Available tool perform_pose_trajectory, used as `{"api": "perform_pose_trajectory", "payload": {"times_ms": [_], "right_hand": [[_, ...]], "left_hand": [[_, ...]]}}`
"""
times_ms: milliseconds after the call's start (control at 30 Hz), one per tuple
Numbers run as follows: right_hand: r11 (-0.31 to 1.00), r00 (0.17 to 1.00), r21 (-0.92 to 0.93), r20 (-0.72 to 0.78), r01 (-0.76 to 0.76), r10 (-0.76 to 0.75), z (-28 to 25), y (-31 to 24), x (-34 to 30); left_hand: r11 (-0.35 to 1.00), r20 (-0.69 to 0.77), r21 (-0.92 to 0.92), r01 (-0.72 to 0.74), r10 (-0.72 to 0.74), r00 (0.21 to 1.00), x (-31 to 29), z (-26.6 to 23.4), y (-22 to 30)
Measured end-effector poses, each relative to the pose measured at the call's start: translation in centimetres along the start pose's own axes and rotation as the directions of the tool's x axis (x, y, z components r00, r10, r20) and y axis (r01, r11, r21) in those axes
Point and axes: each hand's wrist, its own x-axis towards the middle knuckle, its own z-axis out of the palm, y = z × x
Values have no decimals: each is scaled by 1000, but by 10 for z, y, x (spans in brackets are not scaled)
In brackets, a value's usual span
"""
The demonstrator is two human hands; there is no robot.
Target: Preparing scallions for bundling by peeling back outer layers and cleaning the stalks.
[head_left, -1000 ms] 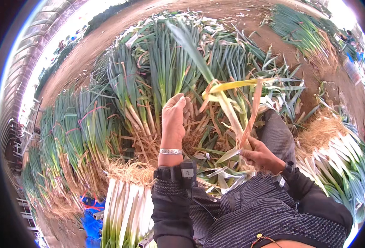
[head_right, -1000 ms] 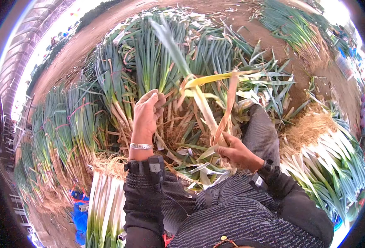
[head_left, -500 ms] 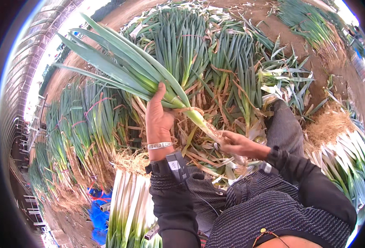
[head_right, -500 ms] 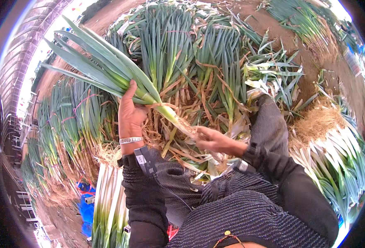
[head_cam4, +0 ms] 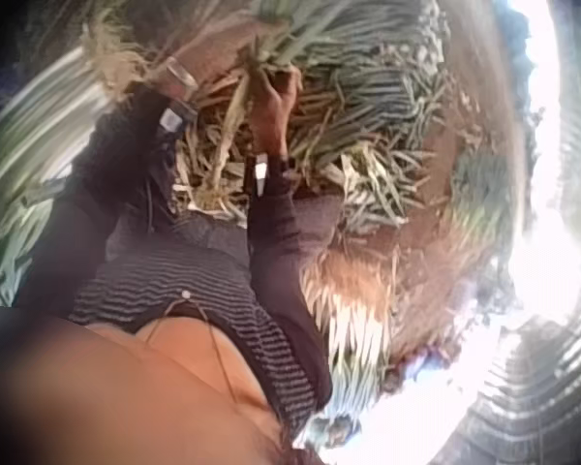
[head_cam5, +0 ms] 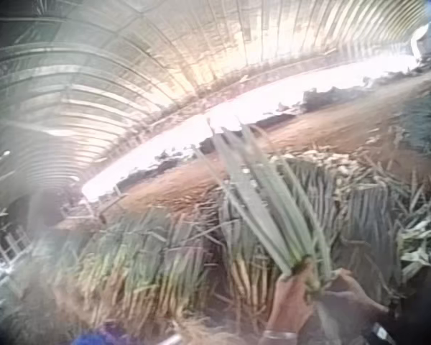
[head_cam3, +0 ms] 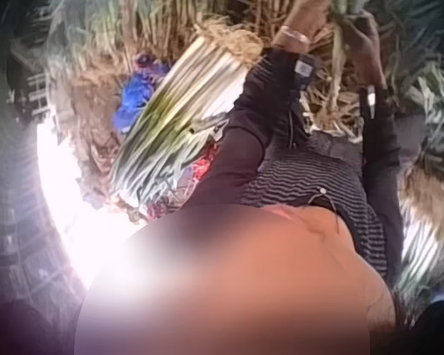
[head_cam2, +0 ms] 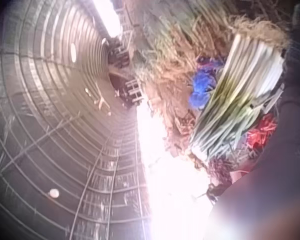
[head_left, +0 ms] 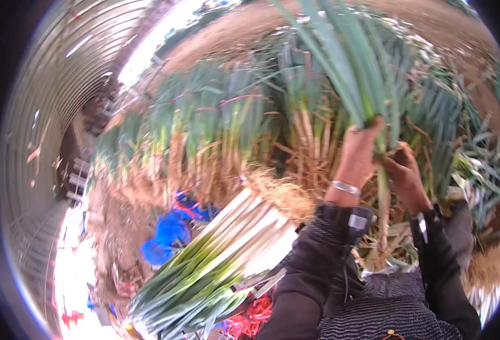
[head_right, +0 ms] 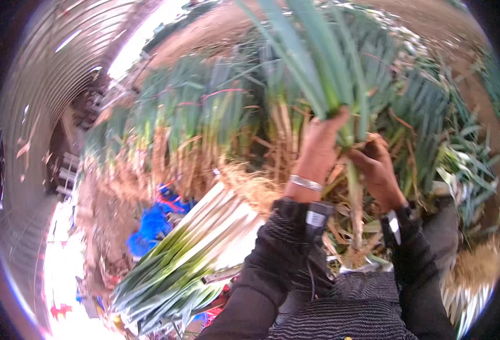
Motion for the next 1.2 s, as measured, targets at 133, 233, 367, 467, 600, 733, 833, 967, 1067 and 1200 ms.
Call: {"api": "perform_pose_trajectory", "payload": {"times_ms": [133,233,367,467,600,733,833,967,1067,1200], "right_hand": [[994,991,-5,73,109,-108,2,8,-3],[996,994,10,63,86,-87,6,11,-5],[989,991,-51,32,135,-134,-2,13,-11],[992,994,-70,50,103,-100,0,12,-19],[996,997,-87,66,31,-26,-3,18,-40],[987,981,-158,193,22,9,-2,7,-65],[987,991,-158,133,35,-14,-4,-12,-85],[982,990,-150,-68,114,-126,-34,-30,-79],[981,949,-2,-252,196,-190,-79,-35,-60],[947,872,-83,-373,309,-318,-169,-22,-39]], "left_hand": [[984,80,-176,19,-5,997,4,-4,0],[991,41,-127,31,-26,999,8,-9,2],[992,-6,-60,110,-111,994,5,-1,5],[992,11,-65,107,-106,994,6,-5,0],[995,11,6,99,-99,995,21,-16,-9],[995,-60,65,74,-70,996,27,-24,-8],[987,-71,157,-27,39,997,30,-18,-6],[994,-14,103,35,-33,999,27,-21,-7],[992,-75,121,30,-20,997,23,-16,2],[999,-157,46,-12,19,987,21,-16,13]]}}
